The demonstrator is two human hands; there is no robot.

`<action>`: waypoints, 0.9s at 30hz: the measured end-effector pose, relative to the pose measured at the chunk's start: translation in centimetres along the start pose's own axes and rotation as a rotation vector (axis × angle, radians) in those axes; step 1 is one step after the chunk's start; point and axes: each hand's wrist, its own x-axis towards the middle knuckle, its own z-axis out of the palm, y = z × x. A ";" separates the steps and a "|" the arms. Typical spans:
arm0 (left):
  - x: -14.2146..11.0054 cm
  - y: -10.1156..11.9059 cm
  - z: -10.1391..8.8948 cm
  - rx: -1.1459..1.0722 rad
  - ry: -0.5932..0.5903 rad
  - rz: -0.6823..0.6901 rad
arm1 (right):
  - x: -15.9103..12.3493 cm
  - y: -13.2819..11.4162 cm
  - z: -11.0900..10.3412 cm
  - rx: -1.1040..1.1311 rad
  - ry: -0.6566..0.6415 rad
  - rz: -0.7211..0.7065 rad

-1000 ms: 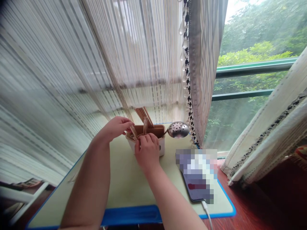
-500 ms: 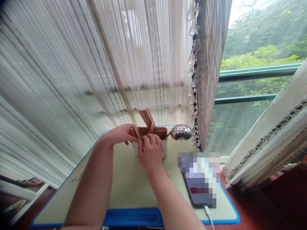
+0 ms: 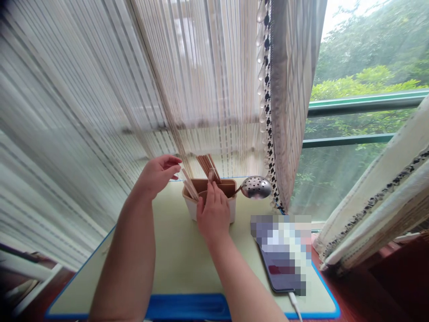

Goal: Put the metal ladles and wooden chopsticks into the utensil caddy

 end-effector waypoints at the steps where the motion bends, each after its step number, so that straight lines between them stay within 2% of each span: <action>1: 0.0 0.0 0.1 0.005 0.021 0.003 | 0.0 -0.1 0.0 -0.004 -0.016 -0.008; 8: 0.2 -0.5 0.4 0.137 -0.044 -0.064 | 0.0 -0.2 -0.2 -0.001 -0.092 -0.098; 14: 0.7 -0.8 1.0 0.146 -0.085 -0.029 | 0.0 -0.2 -0.4 0.009 -0.102 -0.100; 17: 0.5 -1.0 1.0 0.057 -0.192 -0.076 | 0.0 -0.3 -0.5 0.032 -0.117 -0.098; 20: 0.2 -0.9 0.6 0.025 -0.324 -0.122 | 0.0 -0.5 -0.4 0.057 -0.103 -0.089; 27: -0.5 -0.3 -0.5 0.183 -0.356 -0.166 | -0.2 -0.8 -0.2 0.111 -0.025 -0.043</action>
